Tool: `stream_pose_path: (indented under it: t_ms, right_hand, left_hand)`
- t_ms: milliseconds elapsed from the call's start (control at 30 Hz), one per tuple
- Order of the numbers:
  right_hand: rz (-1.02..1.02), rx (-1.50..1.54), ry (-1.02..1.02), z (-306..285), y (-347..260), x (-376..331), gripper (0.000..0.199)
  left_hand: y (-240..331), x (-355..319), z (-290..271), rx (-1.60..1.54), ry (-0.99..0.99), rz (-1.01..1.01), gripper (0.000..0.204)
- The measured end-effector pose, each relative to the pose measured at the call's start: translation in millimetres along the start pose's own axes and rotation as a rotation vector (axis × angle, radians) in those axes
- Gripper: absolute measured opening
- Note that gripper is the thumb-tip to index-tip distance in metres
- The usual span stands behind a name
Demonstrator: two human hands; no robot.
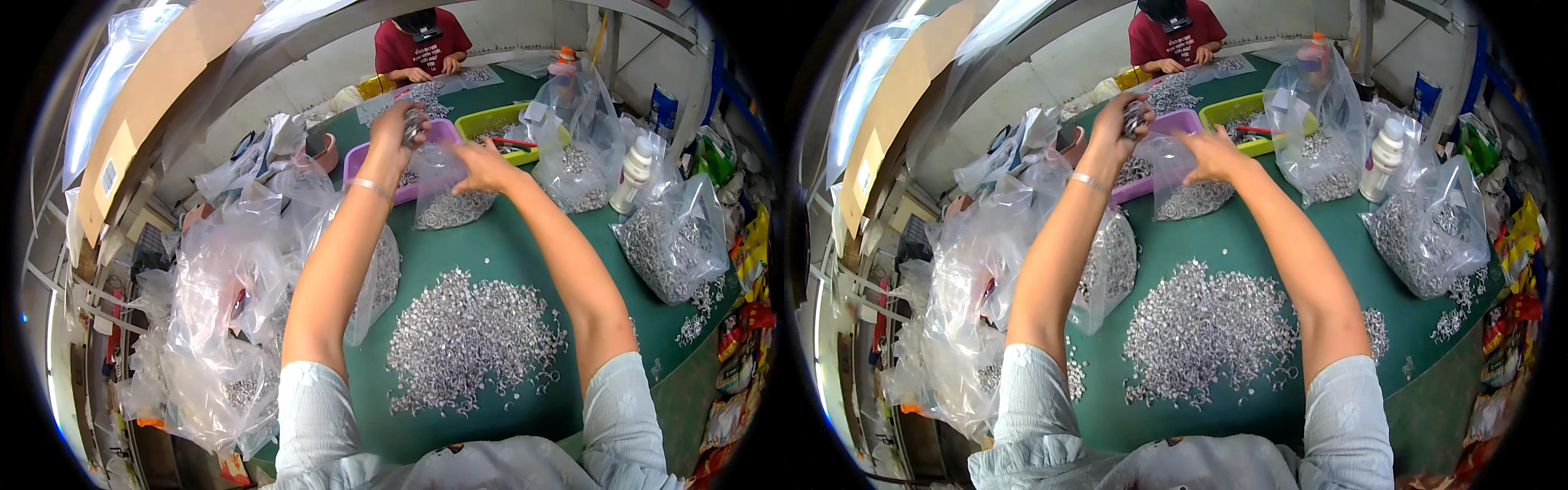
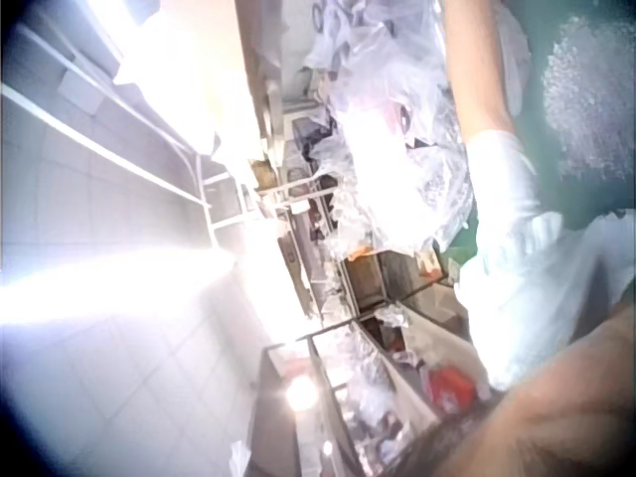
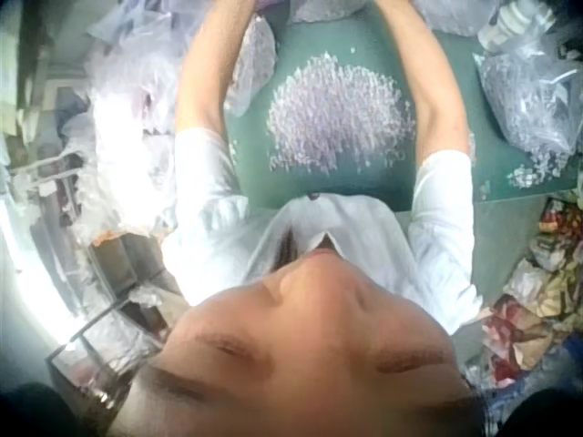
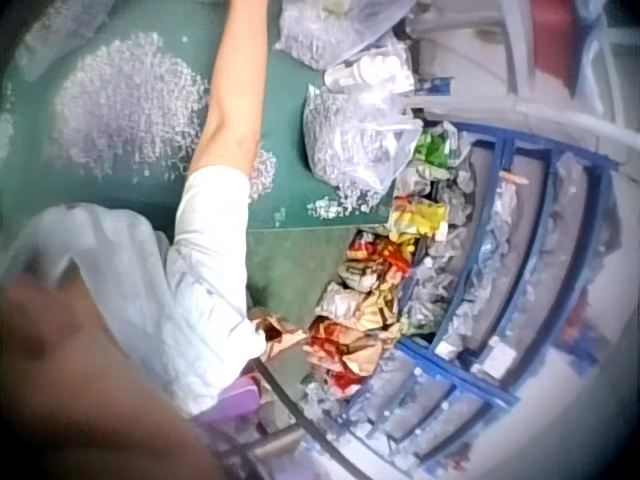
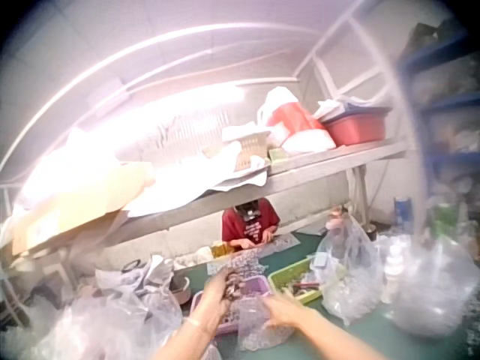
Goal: The person sorts small metallic or plastic decorative parts by hand on a green workstation table, picking them from a central pile and grouping them into separate smaller piles.
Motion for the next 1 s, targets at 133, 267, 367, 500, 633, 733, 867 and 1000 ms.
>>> stream_pose_path:
  t_ms: [133, 267, 367, 500, 633, 733, 867, 1000]
  right_hand:
    - [-0.171, -0.220, -0.189, 10.8, -30.8, -6.9, 0.021]
    - [-0.335, -0.307, -0.113, -1.8, -35.6, -35.5, 0.012]
    - [-0.379, -0.255, -0.081, -10.6, -39.9, -44.4, 0.016]
    - [-0.437, -0.223, -0.032, -17.1, -53.7, -44.3, 0.018]
    - [-0.425, -0.207, 0.003, -17.1, -60.1, -35.6, 0.017]
    - [-0.446, -0.208, 0.090, -21.2, -58.2, -35.6, 0.014]
    - [-0.391, -0.181, 0.108, -22.2, -57.7, -48.7, 0.014]
    - [-0.157, -0.088, 0.372, -45.2, -60.4, -86.6, 0.011]
  left_hand:
    - [-19.2, 39.6, 1.4, 0.362, -0.131, -0.173, 0.020]
    - [-74.8, 35.6, 6.4, 0.730, -0.396, -0.414, 0.014]
    - [-99.2, 32.9, -6.1, 1.044, -0.430, -0.434, 0.018]
    - [-114.2, 40.7, -22.4, 1.665, -0.404, -0.269, 0.035]
    - [-121.2, 54.7, -25.2, 1.964, -0.418, 0.054, 0.040]
    - [-118.6, 47.7, -15.6, 1.645, -0.544, 0.054, 0.037]
    - [-95.1, 22.7, -17.5, 1.325, -0.383, -0.143, 0.032]
    - [-53.0, -36.5, -16.8, 1.137, -0.147, 0.313, 0.026]
Point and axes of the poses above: each hand's wrist, its own x-axis towards the middle knuckle, its own z-axis out of the palm, y = z × x, the point moved 6 cm from there along x, towards the middle knuckle, and after that the axes turned 4 degrees about -z, right-handed, at the moved point
